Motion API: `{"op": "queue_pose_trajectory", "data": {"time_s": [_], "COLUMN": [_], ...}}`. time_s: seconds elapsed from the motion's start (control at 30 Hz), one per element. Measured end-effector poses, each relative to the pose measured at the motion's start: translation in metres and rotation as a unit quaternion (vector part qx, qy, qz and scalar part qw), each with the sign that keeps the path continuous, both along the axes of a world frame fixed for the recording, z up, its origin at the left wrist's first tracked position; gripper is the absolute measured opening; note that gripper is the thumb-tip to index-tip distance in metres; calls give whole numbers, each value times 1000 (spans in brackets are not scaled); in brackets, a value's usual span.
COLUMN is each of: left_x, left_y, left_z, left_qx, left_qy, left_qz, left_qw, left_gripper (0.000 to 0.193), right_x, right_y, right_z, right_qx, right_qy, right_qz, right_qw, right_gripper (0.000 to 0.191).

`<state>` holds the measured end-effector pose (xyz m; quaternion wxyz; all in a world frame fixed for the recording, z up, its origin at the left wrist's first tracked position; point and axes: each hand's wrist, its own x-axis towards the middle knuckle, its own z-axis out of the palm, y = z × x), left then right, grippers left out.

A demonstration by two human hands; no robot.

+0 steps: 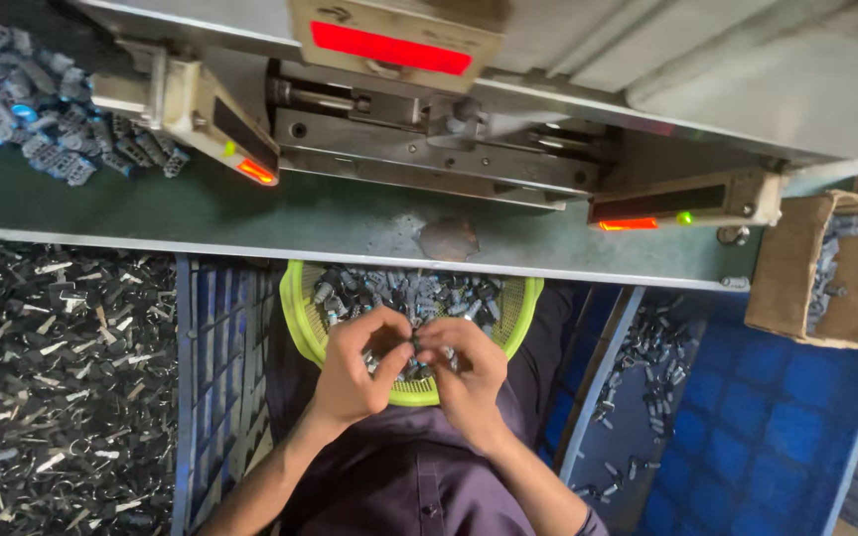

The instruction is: The person repeatedly picks small cylindrical components from a green basket, inserts them into a machine slot, and places the processed parts into a blue bin. The task continues throughout the clip with consistent hand movements and no visible change in the final state of the parts.

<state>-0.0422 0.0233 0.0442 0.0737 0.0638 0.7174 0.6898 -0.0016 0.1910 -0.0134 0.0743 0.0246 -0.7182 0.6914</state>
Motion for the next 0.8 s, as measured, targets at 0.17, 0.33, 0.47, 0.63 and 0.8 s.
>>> {"op": "queue_pose_trajectory", "data": {"time_s": [0.17,0.33,0.47,0.63,0.8], "left_x": [-9,-7,7,13,17], "left_y": [1,-3,-20,-78,-75], "left_z": [16,15,3,-14,-36], "left_qx": [-28,-96,-152,785,627], "left_qy": [54,274,267,-41,-135], "left_qz": [-16,31,43,-131,-121], "left_qw": [998,956,951,604,758], "left_gripper": [13,25,23,59,60], "right_x": [-16,-18,-19,-50,-133], "right_y": [12,9,-1,7,23], "right_z": [4,-5,-20,1,67], "right_qx": [-171,-210,-271,-228,-9], "right_qy": [-72,-67,-165,-44,194], "right_qz": [-43,64,50,49,-32], "right_qw": [982,973,947,971,980], "right_gripper": [30,31,30,39,32]}}
